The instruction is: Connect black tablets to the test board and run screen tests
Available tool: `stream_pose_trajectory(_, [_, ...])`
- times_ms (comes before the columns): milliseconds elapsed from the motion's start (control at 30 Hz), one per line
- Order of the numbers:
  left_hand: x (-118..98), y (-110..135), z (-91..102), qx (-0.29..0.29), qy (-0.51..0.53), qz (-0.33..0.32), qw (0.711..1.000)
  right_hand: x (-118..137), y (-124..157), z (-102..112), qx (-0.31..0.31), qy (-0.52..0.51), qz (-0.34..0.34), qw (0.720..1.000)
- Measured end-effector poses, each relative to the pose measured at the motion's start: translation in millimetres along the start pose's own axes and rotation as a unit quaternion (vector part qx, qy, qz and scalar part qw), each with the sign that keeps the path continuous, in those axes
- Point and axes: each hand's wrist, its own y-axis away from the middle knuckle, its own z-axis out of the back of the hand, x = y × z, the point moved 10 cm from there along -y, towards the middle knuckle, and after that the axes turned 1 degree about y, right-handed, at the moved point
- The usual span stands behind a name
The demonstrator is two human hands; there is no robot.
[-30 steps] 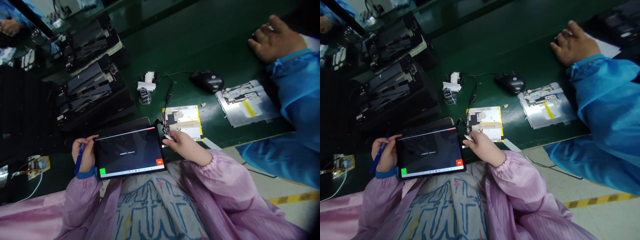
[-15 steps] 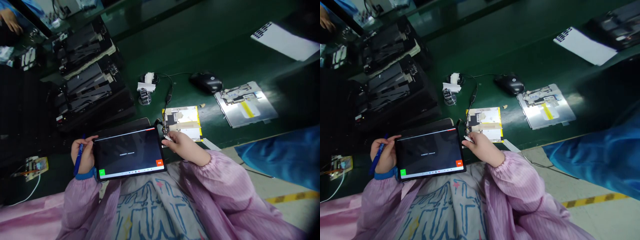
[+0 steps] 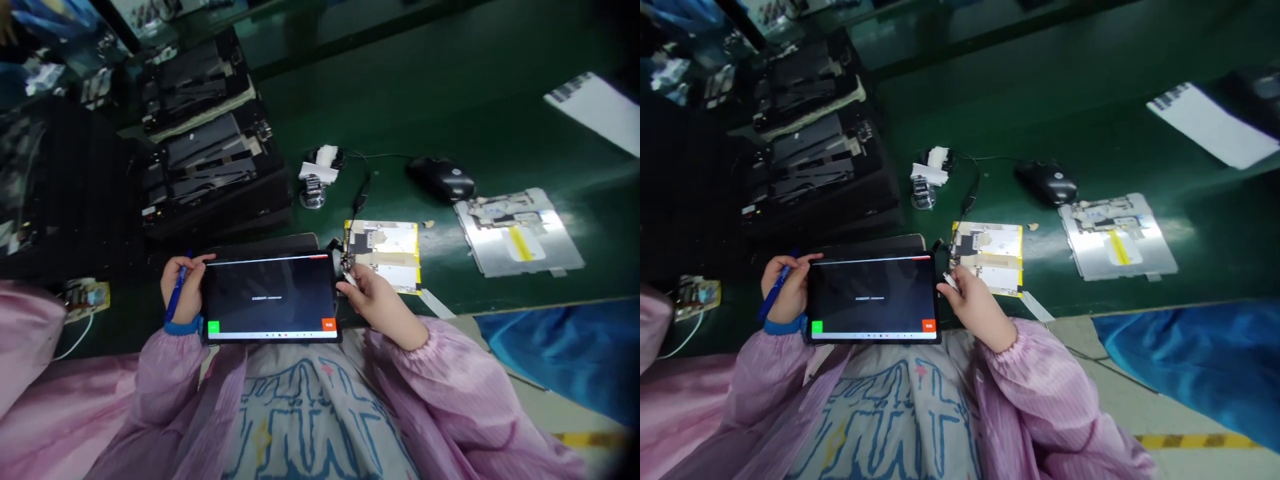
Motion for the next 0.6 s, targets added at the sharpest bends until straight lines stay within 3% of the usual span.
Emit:
stream_pose_trajectory(233, [12.5,7.3,8.6,0.006,-0.015,0.013,1.000,16.3,28.6,14.2,-0.107,0.087,0.035,0.990])
stream_pose_trajectory(433, [16.5,8.0,10.5,-0.002,0.000,0.010,1.000,38.6,41.1,3.7,-0.039,0.198,0.174,0.964])
stream_pose_trajectory(600, [16.1,8.9,9.9,0.000,0.015,0.003,1.000,44.9,44.2,-0.8,-0.049,0.268,0.259,0.926])
